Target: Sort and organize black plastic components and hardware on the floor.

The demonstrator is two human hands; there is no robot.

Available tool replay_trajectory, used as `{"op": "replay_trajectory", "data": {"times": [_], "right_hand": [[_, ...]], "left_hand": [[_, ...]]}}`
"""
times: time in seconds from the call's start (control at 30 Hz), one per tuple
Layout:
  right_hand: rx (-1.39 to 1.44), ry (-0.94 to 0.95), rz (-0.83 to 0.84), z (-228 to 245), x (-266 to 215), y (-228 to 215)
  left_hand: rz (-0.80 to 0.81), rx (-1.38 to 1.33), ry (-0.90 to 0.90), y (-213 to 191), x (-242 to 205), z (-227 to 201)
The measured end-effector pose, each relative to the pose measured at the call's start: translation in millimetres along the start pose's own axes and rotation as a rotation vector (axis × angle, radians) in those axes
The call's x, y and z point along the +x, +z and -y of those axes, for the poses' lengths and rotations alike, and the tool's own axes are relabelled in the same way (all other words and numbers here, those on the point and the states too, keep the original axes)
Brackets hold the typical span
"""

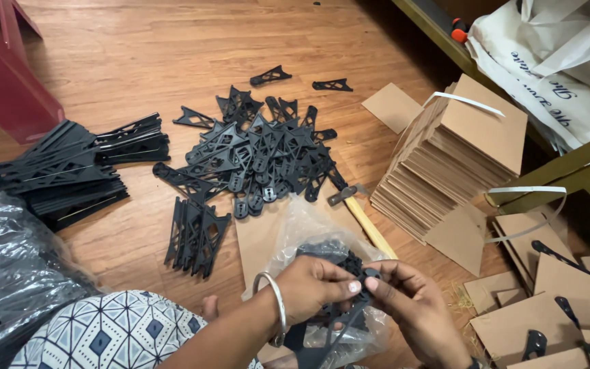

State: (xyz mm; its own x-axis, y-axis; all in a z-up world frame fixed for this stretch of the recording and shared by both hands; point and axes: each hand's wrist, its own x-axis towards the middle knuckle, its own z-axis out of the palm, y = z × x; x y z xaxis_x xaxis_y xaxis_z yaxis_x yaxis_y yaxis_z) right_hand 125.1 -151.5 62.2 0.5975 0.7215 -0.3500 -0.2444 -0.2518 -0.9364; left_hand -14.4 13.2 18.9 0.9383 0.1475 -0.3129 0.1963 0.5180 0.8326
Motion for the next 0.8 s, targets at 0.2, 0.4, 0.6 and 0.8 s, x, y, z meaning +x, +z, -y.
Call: {"op": "replay_trajectory", "data": {"times": [0.2, 0.4, 0.6, 0.8], "right_hand": [[0.043, -0.003, 0.029, 0, -3, 5], [0.081, -0.003, -0.007, -4, -5, 10], [0.176, -0.05, -0.044, -1, -7, 16], [0.26, -0.15, 0.006, -5, -8, 16]], "left_hand": [[0.043, -0.122, -0.022, 4, 2, 5], [-0.003, -0.062, 0.134, 10, -4, -6], [-0.033, -0.067, 0.183, 18, -8, -11], [0.016, -0.19, 0.129, 15, -12, -18]]}}
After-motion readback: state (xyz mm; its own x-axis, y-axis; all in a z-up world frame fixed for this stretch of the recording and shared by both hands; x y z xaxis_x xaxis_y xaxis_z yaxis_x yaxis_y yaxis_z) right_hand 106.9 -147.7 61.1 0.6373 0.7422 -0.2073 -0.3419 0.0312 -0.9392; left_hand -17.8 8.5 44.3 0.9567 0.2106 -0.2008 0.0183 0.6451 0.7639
